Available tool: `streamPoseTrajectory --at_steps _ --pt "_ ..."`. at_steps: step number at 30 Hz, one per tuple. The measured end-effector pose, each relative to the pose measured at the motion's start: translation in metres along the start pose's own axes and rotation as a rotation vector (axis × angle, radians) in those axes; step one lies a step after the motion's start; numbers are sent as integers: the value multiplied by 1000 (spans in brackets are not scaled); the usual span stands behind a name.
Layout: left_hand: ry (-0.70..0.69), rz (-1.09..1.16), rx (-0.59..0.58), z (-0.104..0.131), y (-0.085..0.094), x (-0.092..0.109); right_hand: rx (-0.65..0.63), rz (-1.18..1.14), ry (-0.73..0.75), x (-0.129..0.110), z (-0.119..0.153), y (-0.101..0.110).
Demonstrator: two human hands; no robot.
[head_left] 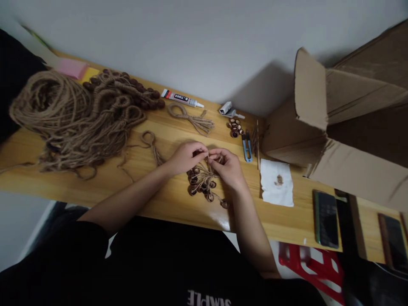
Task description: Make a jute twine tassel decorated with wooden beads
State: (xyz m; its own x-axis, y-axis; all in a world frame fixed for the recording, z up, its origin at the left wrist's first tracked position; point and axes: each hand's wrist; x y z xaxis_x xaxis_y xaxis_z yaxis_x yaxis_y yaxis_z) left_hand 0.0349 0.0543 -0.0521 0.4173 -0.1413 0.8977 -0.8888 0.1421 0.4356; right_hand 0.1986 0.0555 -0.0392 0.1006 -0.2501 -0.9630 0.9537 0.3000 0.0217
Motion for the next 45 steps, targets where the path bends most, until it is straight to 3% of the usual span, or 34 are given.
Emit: streamPoseTrajectory --at_steps 16,24,27,35,41,45 --pt "54 49 32 1 4 5 29 146 47 4 0 1" --pt "85 124 226 -8 25 -1 31 330 151 7 -1 -2" --pt "115 148 211 -12 27 5 35 400 174 1 1 -3" --pt "44 24 137 -24 5 22 3 636 160 -13 7 -7" --pt "-128 -153 -5 -62 -15 31 -11 728 162 -15 9 -8" --pt "-215 -405 -113 -86 -32 43 -26 731 120 -18 9 -7"
Point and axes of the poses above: each hand's wrist, its own z-axis away from the middle knuckle, its own y-axis out of the back of the hand, x = y × z
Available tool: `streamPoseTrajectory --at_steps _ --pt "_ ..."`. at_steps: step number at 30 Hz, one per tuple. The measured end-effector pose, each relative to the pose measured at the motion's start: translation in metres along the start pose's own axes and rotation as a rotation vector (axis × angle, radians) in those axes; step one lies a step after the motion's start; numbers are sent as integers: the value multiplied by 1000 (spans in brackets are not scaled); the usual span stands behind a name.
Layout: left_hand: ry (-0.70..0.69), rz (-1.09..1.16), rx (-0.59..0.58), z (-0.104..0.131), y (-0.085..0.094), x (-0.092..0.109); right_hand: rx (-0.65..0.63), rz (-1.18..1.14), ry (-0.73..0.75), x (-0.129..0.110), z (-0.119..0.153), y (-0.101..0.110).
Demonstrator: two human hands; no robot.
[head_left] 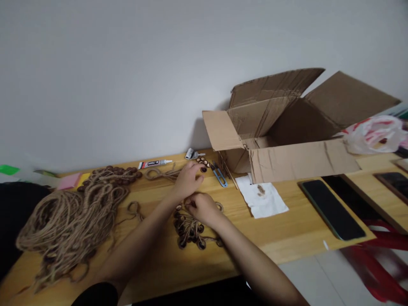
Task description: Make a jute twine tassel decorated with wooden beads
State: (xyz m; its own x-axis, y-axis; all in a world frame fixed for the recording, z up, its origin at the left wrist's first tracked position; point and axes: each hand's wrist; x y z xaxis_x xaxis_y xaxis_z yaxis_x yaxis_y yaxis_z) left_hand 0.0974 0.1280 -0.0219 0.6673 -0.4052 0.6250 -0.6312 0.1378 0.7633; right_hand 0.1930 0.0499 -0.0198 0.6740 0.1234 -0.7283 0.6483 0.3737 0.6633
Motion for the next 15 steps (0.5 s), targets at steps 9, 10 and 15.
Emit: streamPoseTrajectory --at_steps 9,10,15 --pt "-38 -310 -95 -14 -9 3 -11 11 2 -4 1 4" --pt "-46 -316 -103 -12 -8 2 -16 13 1 -5 2 4" --pt "-16 -299 -127 -5 -6 -3 -23 31 -8 -5 1 4"
Point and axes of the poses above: each hand's wrist, its own z-axis away from the middle knuckle, its own y-axis out of the back of the hand, x = y × z
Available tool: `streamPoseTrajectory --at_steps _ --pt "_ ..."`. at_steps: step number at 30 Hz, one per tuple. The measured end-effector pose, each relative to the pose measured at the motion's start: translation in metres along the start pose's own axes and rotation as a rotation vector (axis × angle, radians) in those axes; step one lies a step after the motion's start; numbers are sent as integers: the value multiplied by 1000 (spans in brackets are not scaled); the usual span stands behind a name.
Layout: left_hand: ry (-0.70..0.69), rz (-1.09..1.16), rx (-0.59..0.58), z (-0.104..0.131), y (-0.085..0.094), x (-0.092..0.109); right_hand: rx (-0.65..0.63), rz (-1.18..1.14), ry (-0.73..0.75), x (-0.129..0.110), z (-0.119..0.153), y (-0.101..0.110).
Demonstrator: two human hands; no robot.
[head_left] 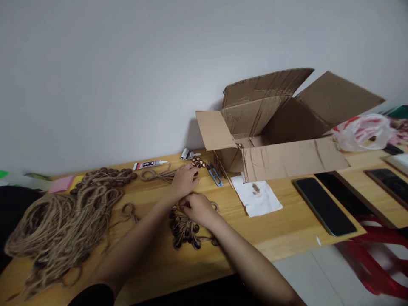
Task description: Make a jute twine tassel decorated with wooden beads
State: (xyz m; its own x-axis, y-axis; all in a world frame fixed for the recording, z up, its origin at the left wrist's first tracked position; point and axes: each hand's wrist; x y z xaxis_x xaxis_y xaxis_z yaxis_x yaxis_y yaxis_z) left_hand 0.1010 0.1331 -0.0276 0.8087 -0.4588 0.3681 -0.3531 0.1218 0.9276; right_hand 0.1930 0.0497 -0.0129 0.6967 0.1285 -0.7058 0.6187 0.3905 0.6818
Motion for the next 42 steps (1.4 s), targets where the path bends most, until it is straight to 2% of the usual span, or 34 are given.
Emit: streamPoseTrajectory --at_steps 8,11,19,35,38,42 --pt "40 -18 71 2 7 -10 2 -4 32 5 -2 -6" --pt "59 -53 50 2 11 -9 -2 1 36 6 -2 -6" --pt "1 -76 -76 2 10 -2 -1 15 24 5 -1 -5" --pt "2 -64 -36 0 1 -1 -5 -7 45 5 -1 -3" --pt "-35 -88 -32 10 7 -4 0 -29 36 7 0 -4" --pt "-34 -105 24 44 21 -16 5 -115 60 10 0 -4"
Point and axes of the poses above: each hand's wrist, its own z-axis away from the middle knuckle, its own y-axis out of the back of the hand, x = y × z
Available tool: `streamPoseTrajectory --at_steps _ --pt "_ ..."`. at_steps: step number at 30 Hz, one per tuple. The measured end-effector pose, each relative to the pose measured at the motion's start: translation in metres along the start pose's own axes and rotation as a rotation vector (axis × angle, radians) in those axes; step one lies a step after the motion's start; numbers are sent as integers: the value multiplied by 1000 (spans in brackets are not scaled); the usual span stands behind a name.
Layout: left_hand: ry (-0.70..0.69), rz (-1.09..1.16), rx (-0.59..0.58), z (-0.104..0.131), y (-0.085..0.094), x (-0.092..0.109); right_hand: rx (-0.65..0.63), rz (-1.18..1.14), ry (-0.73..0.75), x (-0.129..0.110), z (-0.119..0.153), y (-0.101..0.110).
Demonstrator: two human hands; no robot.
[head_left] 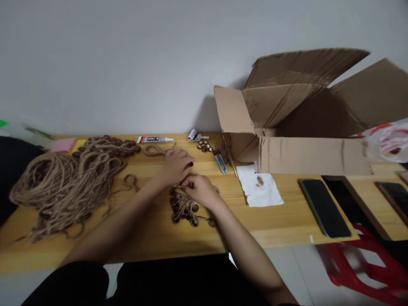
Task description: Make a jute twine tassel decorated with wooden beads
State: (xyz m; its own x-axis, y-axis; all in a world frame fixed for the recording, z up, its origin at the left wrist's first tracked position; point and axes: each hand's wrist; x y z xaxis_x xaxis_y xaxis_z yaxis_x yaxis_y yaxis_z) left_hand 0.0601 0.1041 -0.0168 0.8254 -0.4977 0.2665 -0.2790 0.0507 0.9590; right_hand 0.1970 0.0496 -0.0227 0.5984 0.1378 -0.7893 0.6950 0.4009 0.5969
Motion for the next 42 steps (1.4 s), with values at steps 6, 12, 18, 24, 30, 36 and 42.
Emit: streamPoseTrajectory --at_steps 6,12,18,24,30,36,42 --pt "206 217 103 51 -10 -18 4 -126 -29 6 -3 -1" --pt "208 382 154 62 -25 -12 49 -210 14 15 -6 -3" --pt "225 476 175 63 -26 -7 94 -263 -35 22 -8 -4" --pt "237 484 187 66 -27 -3 125 -263 -74 24 -9 -5" --pt "256 495 173 68 -29 2 143 -224 -113 19 -8 -4" --pt "374 380 170 68 -25 10 136 -238 -117 17 -9 -4" --pt "437 310 115 69 -20 11 134 -226 -114 20 -8 -4"
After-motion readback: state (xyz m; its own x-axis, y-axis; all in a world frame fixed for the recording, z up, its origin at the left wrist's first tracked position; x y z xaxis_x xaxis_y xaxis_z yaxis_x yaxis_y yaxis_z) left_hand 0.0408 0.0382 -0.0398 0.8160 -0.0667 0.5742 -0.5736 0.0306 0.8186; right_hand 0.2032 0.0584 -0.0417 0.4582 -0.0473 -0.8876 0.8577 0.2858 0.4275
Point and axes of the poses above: each hand's wrist, its own z-axis away from the middle knuckle, its own y-axis out of the back of the hand, x = y × z
